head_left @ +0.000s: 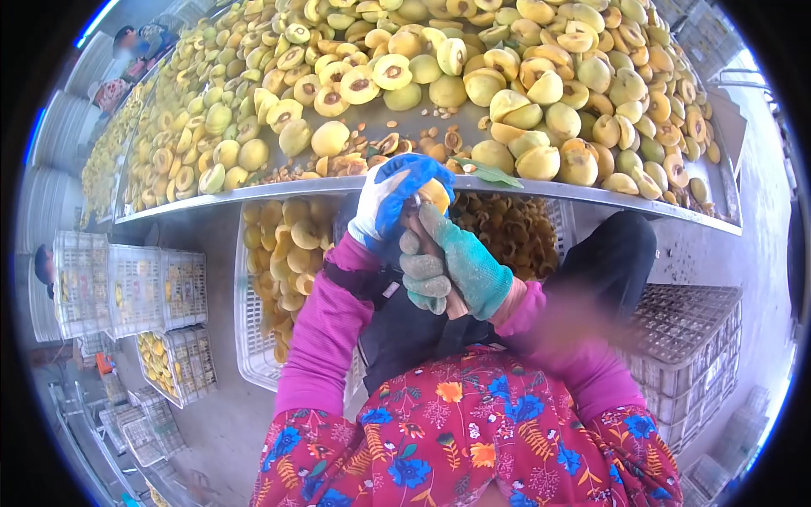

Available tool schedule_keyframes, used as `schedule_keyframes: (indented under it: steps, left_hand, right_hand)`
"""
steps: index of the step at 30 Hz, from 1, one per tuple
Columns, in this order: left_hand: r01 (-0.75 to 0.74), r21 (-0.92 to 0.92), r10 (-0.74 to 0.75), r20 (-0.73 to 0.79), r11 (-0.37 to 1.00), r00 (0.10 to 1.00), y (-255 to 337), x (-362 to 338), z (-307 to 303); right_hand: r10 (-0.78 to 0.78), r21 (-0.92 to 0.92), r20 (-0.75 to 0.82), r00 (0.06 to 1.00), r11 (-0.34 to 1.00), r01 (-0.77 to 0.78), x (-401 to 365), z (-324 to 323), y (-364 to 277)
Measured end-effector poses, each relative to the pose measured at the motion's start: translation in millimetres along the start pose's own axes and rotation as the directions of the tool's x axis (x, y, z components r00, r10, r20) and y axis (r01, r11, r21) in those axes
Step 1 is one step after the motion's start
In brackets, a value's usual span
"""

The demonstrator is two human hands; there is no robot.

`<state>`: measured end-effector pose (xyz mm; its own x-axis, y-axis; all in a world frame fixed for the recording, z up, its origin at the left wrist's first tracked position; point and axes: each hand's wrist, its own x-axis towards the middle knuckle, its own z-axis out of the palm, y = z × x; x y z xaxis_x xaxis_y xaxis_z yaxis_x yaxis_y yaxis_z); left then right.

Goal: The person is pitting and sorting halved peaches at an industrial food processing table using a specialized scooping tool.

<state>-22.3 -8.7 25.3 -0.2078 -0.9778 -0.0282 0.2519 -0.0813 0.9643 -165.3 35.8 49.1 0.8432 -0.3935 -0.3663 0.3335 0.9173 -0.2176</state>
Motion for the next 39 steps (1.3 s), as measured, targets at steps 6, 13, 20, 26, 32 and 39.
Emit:
schedule_keyframes:
  steps: [6,13,20,26,32,39]
  left_hand:
    - [0.02,-0.204,-0.057,-0.179,0.979,0.982,3.4,-20.5,15.2]
    - [-0.179,-0.681,-0.124,-0.37,0.71,0.921,-0.4,-73.7,-19.7]
    - [0.503,0.858,0.42,-0.497,0.104,0.759,54.3,-30.7,-113.2]
    - [0.186,0.951,-0.195,-0.236,-0.246,0.952,35.0,86.2,-147.4]
    - [0.062,-0.121,-0.061,0.009,0.991,0.998,52.3,9.9,-109.6]
    - [-0.272,0.694,0.458,-0.093,0.666,0.884,2.1,-1.5,-29.7]
  right_hand:
    - [0.148,0.195,0.372,0.916,0.953,-0.233,-1.2,-14.9,2.8]
    - [0.211,0.149,0.457,0.864,0.94,-0.308,-9.1,-5.4,19.6]
    - [0.265,0.561,-0.196,0.944,0.82,-0.113,14.6,-156.3,24.3]
    - [-0.122,-0.211,-0.361,0.924,0.976,0.047,-6.3,-42.6,-2.8]
    - [-0.572,-0.746,-0.139,0.808,0.597,0.294,19.5,-10.0,-17.9]
    - [-0.82,-0.974,0.128,0.558,0.003,0.227,45.1,-14.4,-10.0]
